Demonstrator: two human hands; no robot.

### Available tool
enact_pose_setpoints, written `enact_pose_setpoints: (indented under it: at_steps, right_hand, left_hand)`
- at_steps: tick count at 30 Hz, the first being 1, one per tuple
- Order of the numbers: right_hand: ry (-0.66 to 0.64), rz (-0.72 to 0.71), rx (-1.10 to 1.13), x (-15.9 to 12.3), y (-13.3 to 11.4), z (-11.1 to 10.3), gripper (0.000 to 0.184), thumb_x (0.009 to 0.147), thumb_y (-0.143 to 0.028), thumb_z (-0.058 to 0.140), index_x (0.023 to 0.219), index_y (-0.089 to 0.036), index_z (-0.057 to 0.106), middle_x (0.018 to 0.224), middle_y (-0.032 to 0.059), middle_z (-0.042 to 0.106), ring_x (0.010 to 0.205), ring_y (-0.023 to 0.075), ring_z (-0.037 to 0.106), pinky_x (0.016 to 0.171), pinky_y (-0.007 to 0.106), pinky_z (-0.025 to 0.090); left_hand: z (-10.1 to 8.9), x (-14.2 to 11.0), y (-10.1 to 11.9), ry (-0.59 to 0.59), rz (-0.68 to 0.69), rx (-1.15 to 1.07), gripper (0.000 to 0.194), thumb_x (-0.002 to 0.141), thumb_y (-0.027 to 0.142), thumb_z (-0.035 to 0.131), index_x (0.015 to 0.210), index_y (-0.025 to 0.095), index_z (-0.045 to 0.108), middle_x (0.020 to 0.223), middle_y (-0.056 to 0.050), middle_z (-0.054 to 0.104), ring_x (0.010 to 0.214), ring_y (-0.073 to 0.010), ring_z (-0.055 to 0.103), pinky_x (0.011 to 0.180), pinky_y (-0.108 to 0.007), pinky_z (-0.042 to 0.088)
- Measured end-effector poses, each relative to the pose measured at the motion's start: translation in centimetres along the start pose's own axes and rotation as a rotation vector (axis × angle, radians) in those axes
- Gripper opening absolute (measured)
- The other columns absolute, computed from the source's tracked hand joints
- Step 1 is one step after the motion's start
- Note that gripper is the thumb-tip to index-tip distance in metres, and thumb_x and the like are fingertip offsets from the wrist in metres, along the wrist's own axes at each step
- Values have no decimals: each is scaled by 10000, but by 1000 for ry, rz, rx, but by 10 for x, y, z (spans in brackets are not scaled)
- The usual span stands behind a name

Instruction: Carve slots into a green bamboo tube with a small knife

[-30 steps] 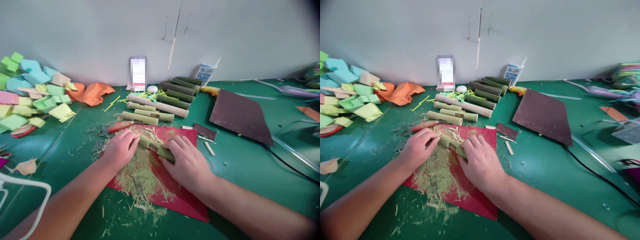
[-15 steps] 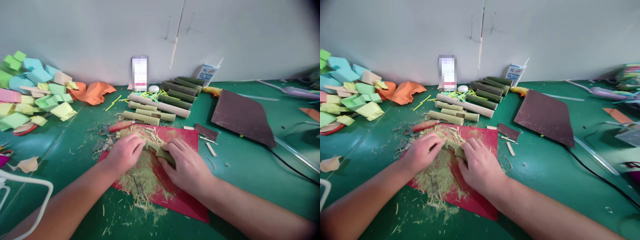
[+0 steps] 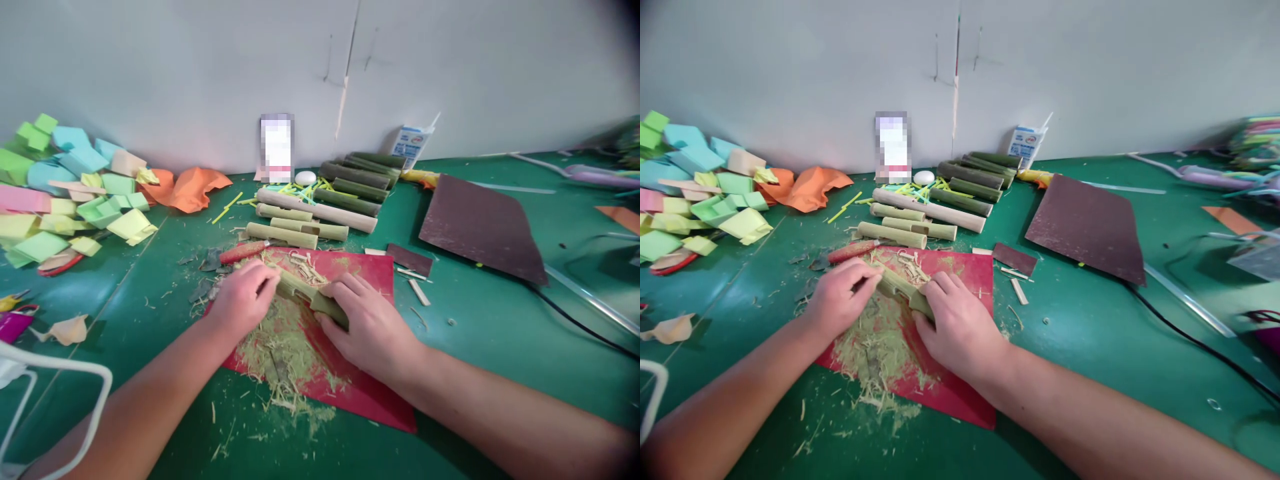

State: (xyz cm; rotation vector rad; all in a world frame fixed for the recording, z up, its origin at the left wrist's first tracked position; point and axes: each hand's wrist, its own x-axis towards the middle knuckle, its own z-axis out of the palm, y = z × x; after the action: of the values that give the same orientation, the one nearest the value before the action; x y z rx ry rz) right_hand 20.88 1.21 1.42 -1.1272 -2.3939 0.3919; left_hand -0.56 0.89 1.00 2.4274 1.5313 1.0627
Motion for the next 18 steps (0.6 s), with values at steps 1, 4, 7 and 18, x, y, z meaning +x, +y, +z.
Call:
enact_pose_setpoints:
  at_steps: [1,4,7,18]
  right_hand:
    - [1,0,11,0,0,0,127,797,-193,519,919,-171,549,884,76,546,826,198,516,715,341,453]
    - [49,-6,23,2,2,0,137,805,-189,518,931,-156,559,880,83,546,841,204,510,737,350,455]
    - [113,-16,12,4,4,0,174,806,-199,531,972,-155,558,947,99,546,901,214,504,787,365,451]
    - [-9,69,-85,-1,-3,1,310,803,-255,490,1100,-182,539,995,87,565,842,207,572,667,329,488]
  left_hand:
    - [1,1,3,-37,19,-31,112,862,171,503,863,152,614,809,-55,619,761,-148,585,723,-296,488]
    - [4,4,11,-97,67,-91,136,868,158,495,936,152,613,845,-61,621,787,-144,592,734,-289,494]
    - [4,9,3,-25,50,-70,145,856,165,515,961,162,615,879,-66,633,817,-155,599,764,-310,495]
    - [-1,21,-28,66,-19,-37,92,835,177,551,870,168,635,825,-49,655,804,-173,604,751,-344,487]
